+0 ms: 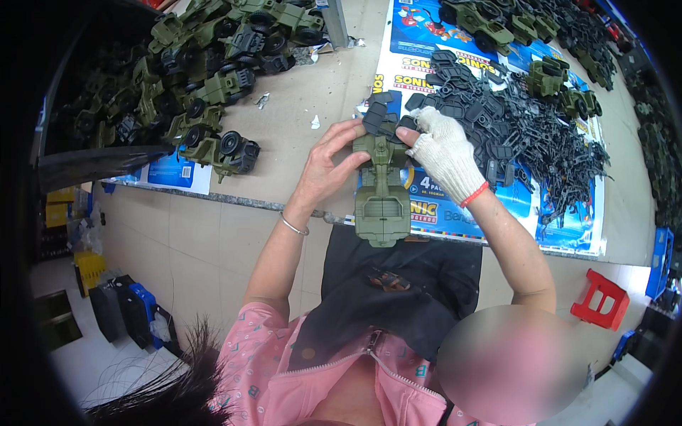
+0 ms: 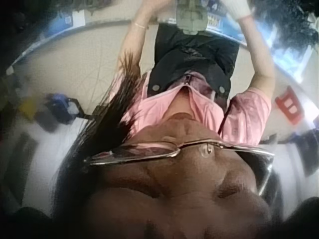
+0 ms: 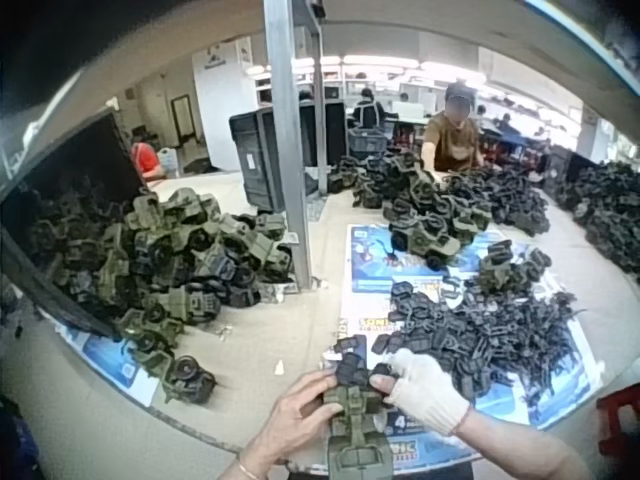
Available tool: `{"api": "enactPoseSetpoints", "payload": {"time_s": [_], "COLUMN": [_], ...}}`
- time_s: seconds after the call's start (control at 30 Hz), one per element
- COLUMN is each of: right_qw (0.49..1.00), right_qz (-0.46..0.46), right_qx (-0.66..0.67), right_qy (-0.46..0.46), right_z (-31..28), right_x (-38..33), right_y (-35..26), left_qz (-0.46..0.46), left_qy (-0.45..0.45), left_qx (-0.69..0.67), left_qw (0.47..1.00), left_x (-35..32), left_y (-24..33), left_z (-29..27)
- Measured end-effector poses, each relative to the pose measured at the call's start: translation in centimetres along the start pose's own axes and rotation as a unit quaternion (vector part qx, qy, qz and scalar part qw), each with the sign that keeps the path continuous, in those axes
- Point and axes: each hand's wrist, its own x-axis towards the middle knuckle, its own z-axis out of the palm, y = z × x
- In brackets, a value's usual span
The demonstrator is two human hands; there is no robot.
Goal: Assembling small plastic toy military vehicles by attaching black components to the green chassis.
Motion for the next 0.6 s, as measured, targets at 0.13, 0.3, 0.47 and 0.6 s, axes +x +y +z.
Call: {"api": "enactPoseSetpoints", "payload": {"time_s": [0.13,0.3,0.47,0.6], "right_qw": [0.996,0.998,0.991,0.994], "right_qz": [0.026,-0.035,0.009,0.041], "right_qx": [-0.083,-0.049,0.128,0.102], "right_qy": [-0.002,-0.012,0.026,0.009], "right_z": [-0.1,-0.5,1.0,0.8], "right_x": [-0.1,0.4,-1.1,-1.0], "right_y": [-0.6,1.8,-0.1,-1.0], "left_qz": [-0.021,-0.011,-0.004,-0.004], "left_qy": [0.001,0.0,-0.011,-0.004], "left_qx": [-0.021,-0.025,-0.024,-0.027], "left_qw": [1.0,1.0,1.0,1.0], "left_x": [-0.2,0.0,0.2,0.2], "left_y": [0.0,-0.1,-0.6,-0.6], "left_z": [0.0,0.1,-0.2,-0.2]}}
